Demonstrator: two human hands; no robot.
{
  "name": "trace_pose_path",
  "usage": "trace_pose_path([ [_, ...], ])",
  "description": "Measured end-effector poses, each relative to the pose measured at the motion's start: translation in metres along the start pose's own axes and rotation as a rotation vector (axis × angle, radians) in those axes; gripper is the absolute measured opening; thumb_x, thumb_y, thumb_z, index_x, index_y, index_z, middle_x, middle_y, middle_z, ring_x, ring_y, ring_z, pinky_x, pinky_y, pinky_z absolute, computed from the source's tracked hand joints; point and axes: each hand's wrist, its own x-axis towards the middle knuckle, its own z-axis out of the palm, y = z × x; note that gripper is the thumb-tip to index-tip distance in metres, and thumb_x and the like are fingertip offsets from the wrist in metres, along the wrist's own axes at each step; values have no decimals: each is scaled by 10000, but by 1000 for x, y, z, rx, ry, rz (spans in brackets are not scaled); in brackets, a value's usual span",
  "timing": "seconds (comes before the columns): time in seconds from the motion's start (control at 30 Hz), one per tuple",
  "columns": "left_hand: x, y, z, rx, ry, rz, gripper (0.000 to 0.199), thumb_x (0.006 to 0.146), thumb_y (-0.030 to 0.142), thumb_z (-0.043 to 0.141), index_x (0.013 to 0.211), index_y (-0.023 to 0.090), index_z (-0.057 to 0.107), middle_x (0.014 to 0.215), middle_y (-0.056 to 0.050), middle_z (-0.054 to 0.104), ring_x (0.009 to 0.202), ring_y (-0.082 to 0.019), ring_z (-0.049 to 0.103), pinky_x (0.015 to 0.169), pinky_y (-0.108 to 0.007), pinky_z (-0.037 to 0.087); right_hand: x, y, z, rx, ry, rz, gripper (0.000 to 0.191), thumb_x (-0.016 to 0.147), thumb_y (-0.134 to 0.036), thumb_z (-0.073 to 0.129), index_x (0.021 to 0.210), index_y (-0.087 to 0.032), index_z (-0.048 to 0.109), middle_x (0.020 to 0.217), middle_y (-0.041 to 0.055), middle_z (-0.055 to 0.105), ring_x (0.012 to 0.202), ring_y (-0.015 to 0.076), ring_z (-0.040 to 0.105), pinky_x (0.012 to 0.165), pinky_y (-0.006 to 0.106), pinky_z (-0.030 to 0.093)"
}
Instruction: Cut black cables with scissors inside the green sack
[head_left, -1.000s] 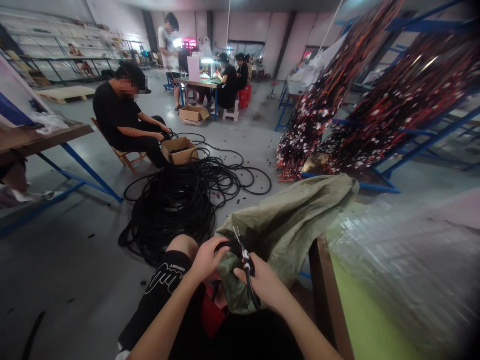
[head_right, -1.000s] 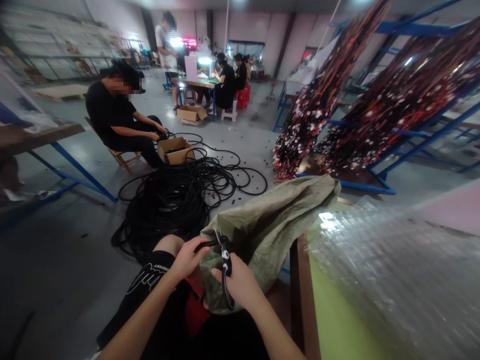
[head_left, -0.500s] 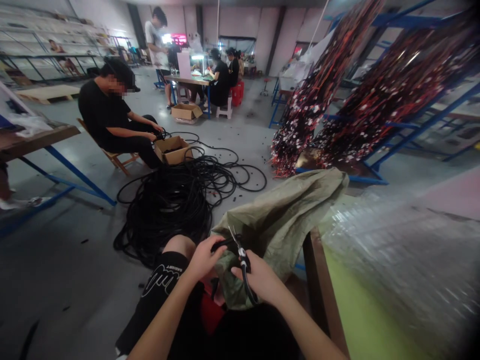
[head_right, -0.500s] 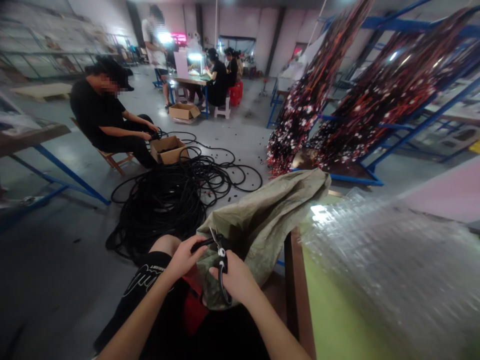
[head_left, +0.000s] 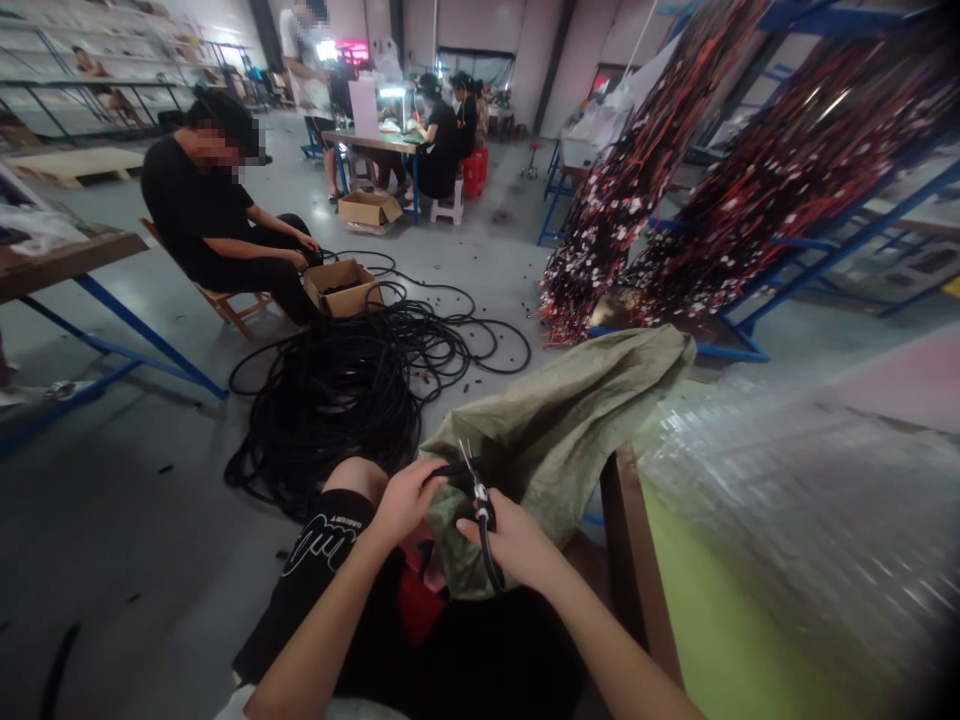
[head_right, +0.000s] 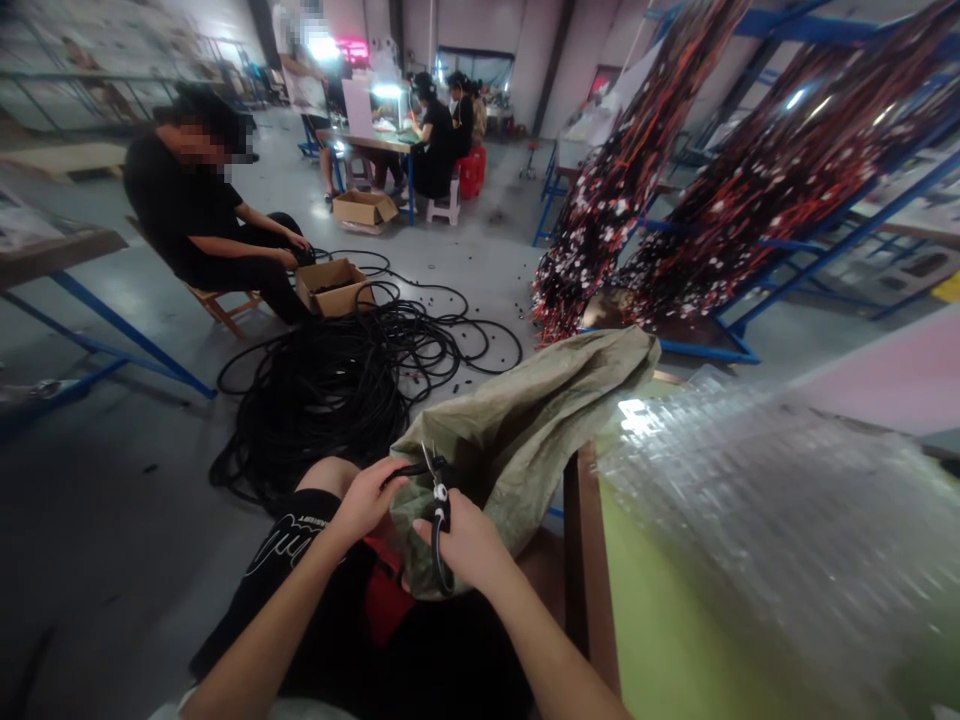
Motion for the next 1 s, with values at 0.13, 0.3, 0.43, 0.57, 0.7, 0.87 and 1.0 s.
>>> trace_pose_path([
  [0.13,-1,1,1,74,-39,-3,279,977,343,451,1155,201,613,1116,-75,672,1016,-210,632,912,-353,503,1,-1,-1,5,7,-4,205,849,-353,640,946,-196,550,937,48,630,848,213,597,727,281,418],
  [0.3,1,5,-1,120,-70,-36,247,965,325,467,1104,199,628,1057,-70,690,959,-220,648,875,-357,510,1,0,-1,-51,-19,22,256,851,-404,648,948,-191,546,927,56,622,839,218,594,712,282,414],
  [0.43,2,4,-1,94,-25,-34,251,937,323,525,1129,190,617,1088,-77,678,989,-223,638,899,-360,503,2,3,0,-97,-16,21,272,858,-435,643,932,-197,533,919,53,612,827,211,583,696,278,404],
  [0.57,2,3,-1,32,13,-50,263,925,302,552,1163,200,599,1106,-66,670,1007,-212,638,916,-349,503,2,5,1,-112,-33,26,295,857,-460,645,917,-197,525,887,49,605,798,202,578,681,272,397],
  [0.7,2,2,-2,50,31,-14,262,932,281,544,1173,200,603,1132,-69,663,1035,-211,628,939,-354,500,2,4,1,-118,-23,16,299,856,-461,647,941,-200,527,900,49,607,808,204,578,687,274,395],
  [0.87,4,6,-5,268,-53,62,272,956,225,483,1198,210,607,1105,-70,653,1008,-214,611,912,-378,503,2,1,-1,-133,-37,42,304,856,-471,641,925,-195,535,909,60,613,813,211,582,679,276,396],
  [1.0,6,11,-12,356,-110,120,283,949,186,467,1190,205,615,1116,-87,629,1011,-218,583,911,-396,496,0,-1,-1,-122,-54,25,293,852,-450,653,938,-189,551,919,69,628,826,214,590,688,275,405],
])
